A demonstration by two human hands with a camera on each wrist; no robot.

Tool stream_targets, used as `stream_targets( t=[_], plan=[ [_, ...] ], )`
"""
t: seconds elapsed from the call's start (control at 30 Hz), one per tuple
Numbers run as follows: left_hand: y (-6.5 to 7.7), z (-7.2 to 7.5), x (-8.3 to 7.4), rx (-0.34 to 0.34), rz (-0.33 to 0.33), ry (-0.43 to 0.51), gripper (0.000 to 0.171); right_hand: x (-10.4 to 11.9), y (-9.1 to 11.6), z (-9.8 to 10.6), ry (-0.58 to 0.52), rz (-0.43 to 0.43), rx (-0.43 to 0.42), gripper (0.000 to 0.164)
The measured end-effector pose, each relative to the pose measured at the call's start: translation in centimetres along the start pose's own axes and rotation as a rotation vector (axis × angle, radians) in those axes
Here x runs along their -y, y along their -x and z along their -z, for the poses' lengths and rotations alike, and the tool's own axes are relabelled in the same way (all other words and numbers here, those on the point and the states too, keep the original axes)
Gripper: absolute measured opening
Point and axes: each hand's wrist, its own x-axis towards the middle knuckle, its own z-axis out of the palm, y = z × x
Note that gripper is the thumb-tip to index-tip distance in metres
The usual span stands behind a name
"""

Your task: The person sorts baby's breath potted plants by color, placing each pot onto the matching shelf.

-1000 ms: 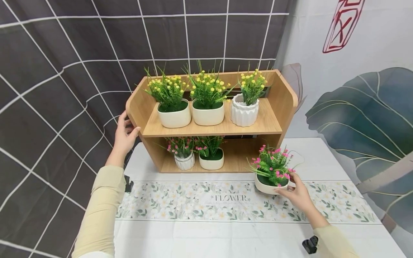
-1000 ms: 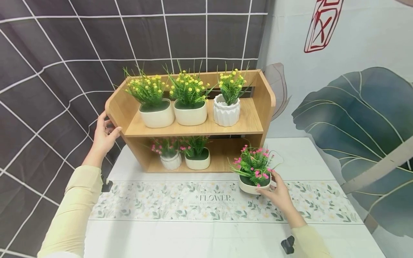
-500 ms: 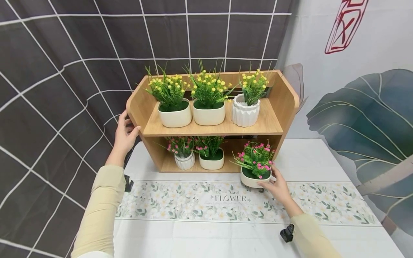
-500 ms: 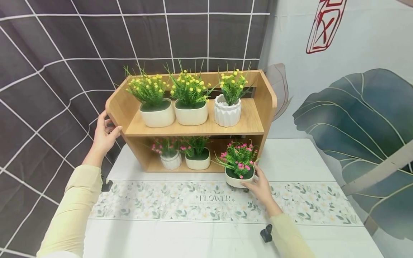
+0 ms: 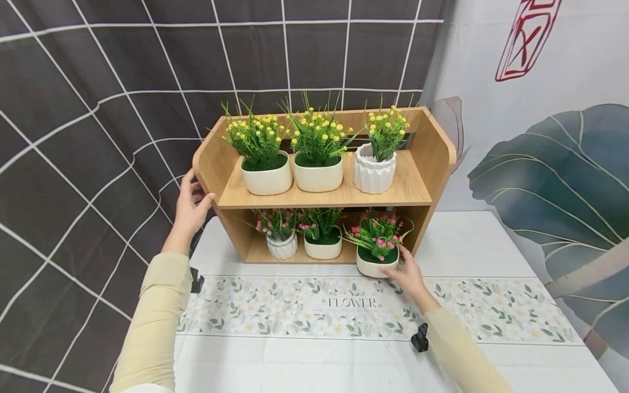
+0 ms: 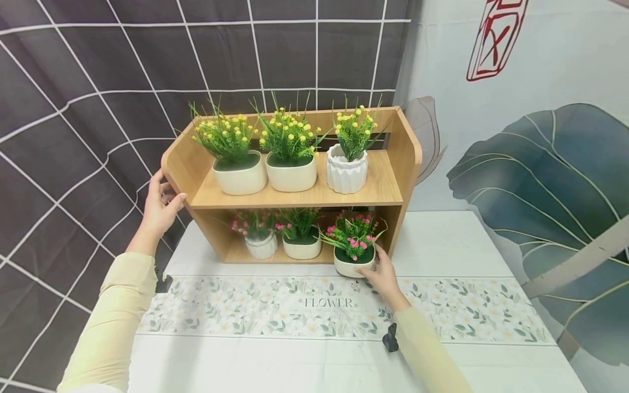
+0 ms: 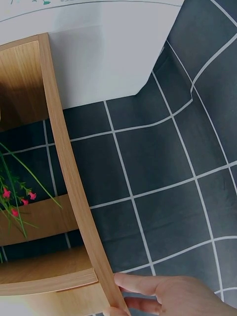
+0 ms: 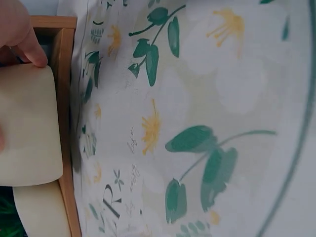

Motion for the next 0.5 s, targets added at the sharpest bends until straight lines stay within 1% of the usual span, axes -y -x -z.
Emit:
stream_targets(
  t=[0.23,0.5],
  plan=[
    [-0.1,0.0,0.1,-0.005,-0.011,0.004,0.069,-0.5,-1.3,-0.5,-0.093,0.002,0.019,0.089],
    [-0.1,0.0,0.2,-0.005,-0.019,-0.004,0.068,-0.5,-2.4,-1.6,-0.247,-0.022,0.025,0.084]
  ],
)
